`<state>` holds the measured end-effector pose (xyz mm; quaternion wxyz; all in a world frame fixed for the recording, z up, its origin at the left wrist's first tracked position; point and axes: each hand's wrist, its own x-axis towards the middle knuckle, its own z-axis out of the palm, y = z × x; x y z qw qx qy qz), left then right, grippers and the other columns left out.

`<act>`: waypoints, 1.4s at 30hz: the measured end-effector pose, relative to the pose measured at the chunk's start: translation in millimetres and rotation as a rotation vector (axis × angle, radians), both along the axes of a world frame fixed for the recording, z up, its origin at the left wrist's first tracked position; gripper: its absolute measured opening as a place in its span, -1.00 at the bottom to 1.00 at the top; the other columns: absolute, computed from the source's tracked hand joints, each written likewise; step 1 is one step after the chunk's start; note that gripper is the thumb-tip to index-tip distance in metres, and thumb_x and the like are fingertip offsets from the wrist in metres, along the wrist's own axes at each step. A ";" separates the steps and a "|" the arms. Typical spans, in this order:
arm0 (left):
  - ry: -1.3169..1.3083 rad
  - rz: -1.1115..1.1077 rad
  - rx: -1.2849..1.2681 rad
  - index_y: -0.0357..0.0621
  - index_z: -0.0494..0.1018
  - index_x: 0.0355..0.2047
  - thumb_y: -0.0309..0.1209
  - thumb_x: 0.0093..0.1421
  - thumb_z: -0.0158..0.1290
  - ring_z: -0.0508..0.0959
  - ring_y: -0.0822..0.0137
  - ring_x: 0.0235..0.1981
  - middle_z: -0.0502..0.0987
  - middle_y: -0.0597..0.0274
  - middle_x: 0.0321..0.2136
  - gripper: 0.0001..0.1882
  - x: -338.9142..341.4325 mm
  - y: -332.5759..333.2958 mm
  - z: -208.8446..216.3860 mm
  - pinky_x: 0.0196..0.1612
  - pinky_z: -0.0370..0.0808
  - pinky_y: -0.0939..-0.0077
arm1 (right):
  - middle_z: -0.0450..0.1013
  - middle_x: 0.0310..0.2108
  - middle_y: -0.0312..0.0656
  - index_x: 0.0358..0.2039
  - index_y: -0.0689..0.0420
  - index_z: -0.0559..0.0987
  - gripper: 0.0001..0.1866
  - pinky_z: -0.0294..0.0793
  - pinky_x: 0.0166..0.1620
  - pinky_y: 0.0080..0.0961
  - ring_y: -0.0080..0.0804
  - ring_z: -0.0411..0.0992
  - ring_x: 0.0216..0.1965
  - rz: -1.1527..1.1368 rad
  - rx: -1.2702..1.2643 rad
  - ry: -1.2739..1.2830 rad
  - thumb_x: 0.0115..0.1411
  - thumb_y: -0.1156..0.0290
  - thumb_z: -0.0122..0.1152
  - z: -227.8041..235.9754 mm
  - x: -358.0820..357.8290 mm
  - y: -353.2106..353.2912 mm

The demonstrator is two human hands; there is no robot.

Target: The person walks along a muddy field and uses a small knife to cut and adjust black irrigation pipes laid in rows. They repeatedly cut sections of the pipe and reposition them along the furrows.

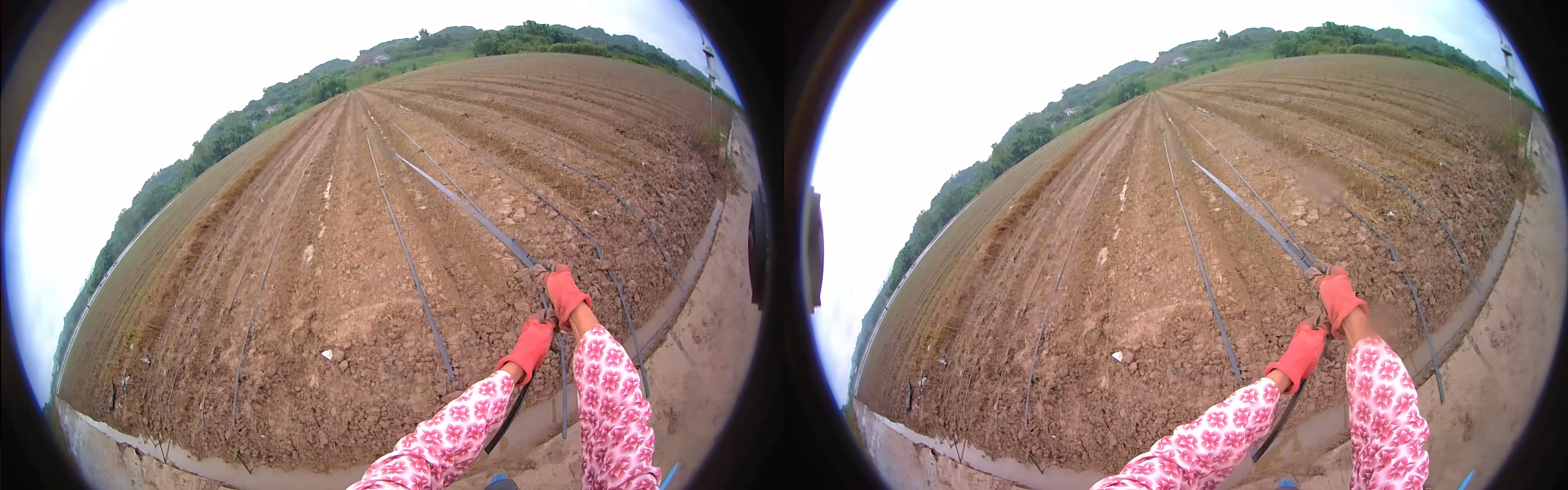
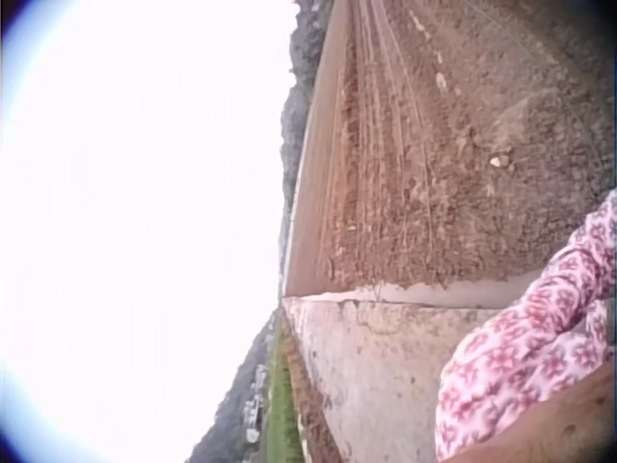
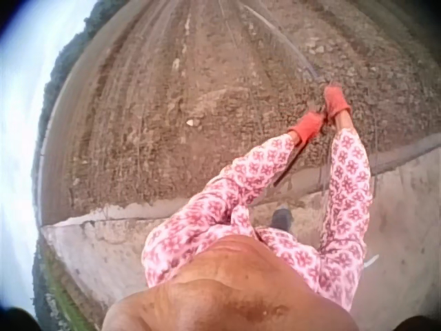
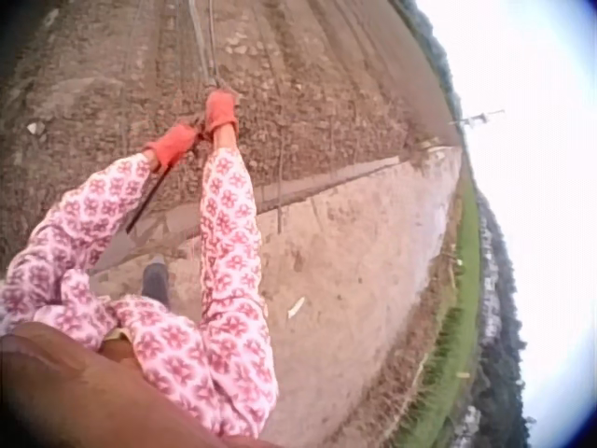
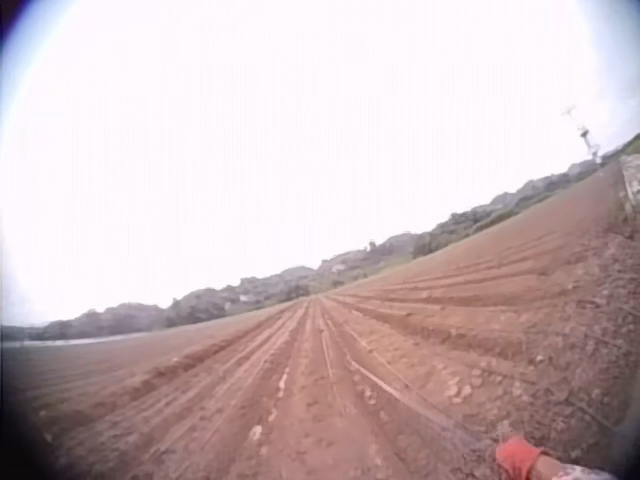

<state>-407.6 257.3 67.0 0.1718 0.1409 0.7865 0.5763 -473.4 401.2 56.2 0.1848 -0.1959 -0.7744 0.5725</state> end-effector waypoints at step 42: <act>0.121 0.045 0.017 -0.23 0.39 -0.20 -0.21 0.11 -0.10 0.46 0.00 -0.31 0.48 -0.10 -0.37 -0.63 -24.0 -33.1 -27.9 -0.26 0.35 0.29 | 0.35 -0.37 -0.13 -0.23 0.11 0.38 -0.71 0.31 -0.27 -0.49 -0.32 0.29 -0.34 0.091 0.223 -0.179 0.08 0.23 0.01 -3.3 -22.6 -37.1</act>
